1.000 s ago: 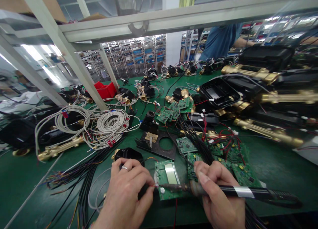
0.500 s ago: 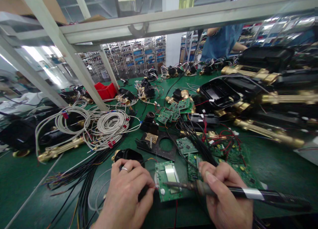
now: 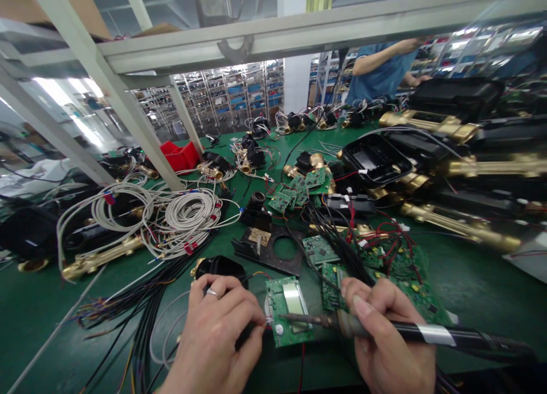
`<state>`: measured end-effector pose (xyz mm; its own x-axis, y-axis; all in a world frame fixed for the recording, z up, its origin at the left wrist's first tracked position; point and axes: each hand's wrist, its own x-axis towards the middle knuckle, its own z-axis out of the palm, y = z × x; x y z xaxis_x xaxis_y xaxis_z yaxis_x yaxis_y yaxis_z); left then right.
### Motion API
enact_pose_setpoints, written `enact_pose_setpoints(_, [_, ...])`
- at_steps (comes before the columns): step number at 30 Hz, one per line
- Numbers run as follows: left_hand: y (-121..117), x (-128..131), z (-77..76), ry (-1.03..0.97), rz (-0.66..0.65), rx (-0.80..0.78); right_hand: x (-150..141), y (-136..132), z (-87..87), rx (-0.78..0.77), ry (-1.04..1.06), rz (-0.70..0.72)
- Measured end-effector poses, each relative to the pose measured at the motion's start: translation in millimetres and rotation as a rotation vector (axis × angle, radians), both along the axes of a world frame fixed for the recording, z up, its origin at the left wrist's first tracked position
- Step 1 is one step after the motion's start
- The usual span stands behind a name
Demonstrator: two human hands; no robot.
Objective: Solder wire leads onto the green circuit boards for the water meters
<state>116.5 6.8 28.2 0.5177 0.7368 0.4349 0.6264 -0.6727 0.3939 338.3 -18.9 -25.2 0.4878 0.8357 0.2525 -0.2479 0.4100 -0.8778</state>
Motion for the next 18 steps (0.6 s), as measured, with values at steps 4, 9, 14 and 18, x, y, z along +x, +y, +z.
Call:
enact_pose_setpoints(4, [1.4, -0.3, 0.1, -0.008, -0.003, 0.029, -0.6, 1.7, 1.6, -0.003, 0.01, 0.001])
enact_pose_setpoints(9, [0.5, -4.7, 0.6, 0.003, -0.022, 0.042, 0.0, 2.2, 4.2, -0.016, 0.018, -0.013])
enact_pose_setpoints(14, [-0.6, -7.6, -1.2, 0.043, -0.058, 0.114, 0.5, 1.5, 5.1, -0.022, 0.035, -0.028])
enact_pose_setpoints(18, [-1.4, -7.1, -3.1, 0.059, -0.054, 0.164, -5.0, 1.8, 7.3, -0.013, 0.04, -0.027])
